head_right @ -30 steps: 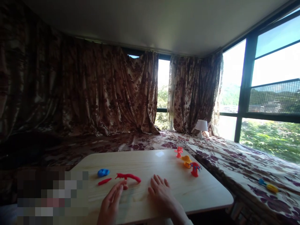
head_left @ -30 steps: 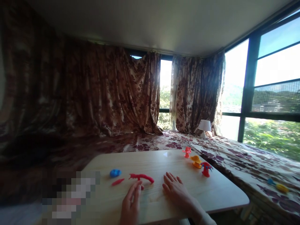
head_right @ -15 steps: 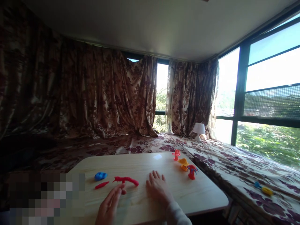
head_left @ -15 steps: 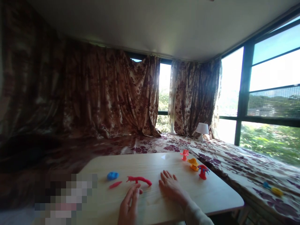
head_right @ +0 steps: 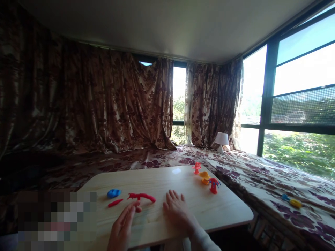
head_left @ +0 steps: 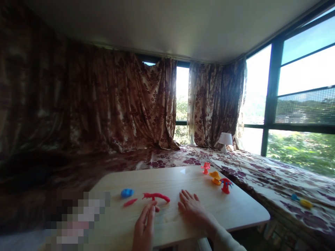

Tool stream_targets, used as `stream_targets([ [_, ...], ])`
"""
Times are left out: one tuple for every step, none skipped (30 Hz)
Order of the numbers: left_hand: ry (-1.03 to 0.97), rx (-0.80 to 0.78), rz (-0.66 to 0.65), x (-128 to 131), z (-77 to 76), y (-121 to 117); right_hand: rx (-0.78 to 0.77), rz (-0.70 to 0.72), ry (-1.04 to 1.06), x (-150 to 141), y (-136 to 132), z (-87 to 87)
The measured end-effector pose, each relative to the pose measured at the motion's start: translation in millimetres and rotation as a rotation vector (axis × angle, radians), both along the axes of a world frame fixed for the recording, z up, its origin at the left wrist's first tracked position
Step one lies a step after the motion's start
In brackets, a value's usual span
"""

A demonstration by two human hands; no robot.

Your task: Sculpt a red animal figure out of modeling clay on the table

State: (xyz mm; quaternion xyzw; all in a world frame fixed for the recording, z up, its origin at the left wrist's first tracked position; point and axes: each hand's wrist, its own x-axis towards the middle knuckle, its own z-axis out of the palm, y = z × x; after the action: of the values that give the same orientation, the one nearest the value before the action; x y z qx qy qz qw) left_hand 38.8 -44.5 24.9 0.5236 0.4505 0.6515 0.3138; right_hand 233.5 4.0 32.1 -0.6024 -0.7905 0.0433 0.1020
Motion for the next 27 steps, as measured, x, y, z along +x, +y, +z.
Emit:
stream_targets([
  [-0.011, 0.005, 0.01, 0, -1.4, 1, 0.016, -0.026, -0.009, -1, 12, 2.0],
  [-0.02, 0.008, 0.014, 0, -3.0, 2, 0.029, -0.04, -0.017, -1, 20, 2.8],
  [-0.025, 0.009, 0.017, -1, -4.6, 3, 0.039, -0.04, -0.023, -1, 23, 2.2],
  [-0.023, 0.007, 0.014, -1, -6.1, 4, 0.041, -0.029, -0.025, -1, 22, 0.5],
  [-0.015, 0.003, 0.005, -2, -7.5, 4, 0.037, -0.006, -0.021, -1, 16, -2.0],
  [-0.008, 0.002, -0.003, -3, -8.6, 5, 0.03, 0.025, -0.012, -1, 6, -4.8],
  [-0.009, 0.006, 0.0, -4, -9.5, 4, 0.02, 0.058, -0.001, 0, -7, -7.5],
  [-0.022, 0.016, 0.018, -5, -10.1, 4, 0.012, 0.094, 0.009, 0, -21, -9.6],
  [-0.045, 0.025, 0.046, -5, -10.6, 3, -0.002, 0.123, 0.013, 1, -35, -10.7],
  [-0.076, 0.03, 0.075, -5, -11.0, 3, -0.02, 0.143, 0.015, 2, -46, -10.8],
  [-0.115, 0.032, 0.105, -4, -11.3, 3, -0.037, 0.16, 0.019, 2, -54, -9.8],
  [-0.158, 0.03, 0.129, -4, -11.8, 4, -0.052, 0.173, 0.025, 3, -56, -8.0],
  [-0.202, 0.025, 0.142, -3, -12.4, 5, -0.06, 0.177, 0.03, 3, -54, -5.7],
  [-0.244, 0.021, 0.151, -3, -13.2, 6, -0.062, 0.169, 0.032, 3, -47, -3.1],
  [-0.28, 0.016, 0.152, -3, -14.3, 8, -0.06, 0.151, 0.03, 3, -36, -0.5],
  [-0.309, 0.01, 0.147, -4, -15.6, 11, -0.051, 0.109, 0.022, 3, -22, 2.0],
  [-0.329, 0.002, 0.136, -4, -17.1, 13, -0.049, 0.055, 0.01, 3, -6, 4.2],
  [-0.34, -0.008, 0.127, -5, -18.6, 16, -0.042, 0.003, 0.004, 2, 8, 6.0],
  [-0.346, -0.017, 0.121, -6, -20.0, 18, -0.034, -0.029, 0.005, 2, 20, 7.1],
  [-0.353, -0.023, 0.122, -7, -21.3, 19, -0.029, -0.051, 0.005, 1, 29, 7.5],
  [-0.36, -0.024, 0.122, -8, -22.4, 20, -0.026, -0.06, 0.006, 0, 33, 7.0],
  [-0.368, -0.023, 0.123, -8, -23.1, 20, -0.02, -0.052, 0.007, 0, 32, 5.8],
  [-0.375, -0.022, 0.12, -8, -23.5, 20, -0.014, -0.029, 0.009, -1, 26, 3.8],
  [-0.378, -0.021, 0.112, -8, -23.6, 20, -0.009, 0.005, 0.014, -1, 16, 1.4],
  [-0.375, -0.021, 0.102, -8, -23.3, 19, 0.0, 0.047, 0.024, -1, 3, -1.2],
  [-0.366, -0.023, 0.092, -8, -22.9, 18, -0.002, 0.096, 0.038, -1, -11, -3.6],
  [-0.352, -0.024, 0.086, -7, -22.3, 18, -0.006, 0.123, 0.054, -1, -25, -5.7],
])
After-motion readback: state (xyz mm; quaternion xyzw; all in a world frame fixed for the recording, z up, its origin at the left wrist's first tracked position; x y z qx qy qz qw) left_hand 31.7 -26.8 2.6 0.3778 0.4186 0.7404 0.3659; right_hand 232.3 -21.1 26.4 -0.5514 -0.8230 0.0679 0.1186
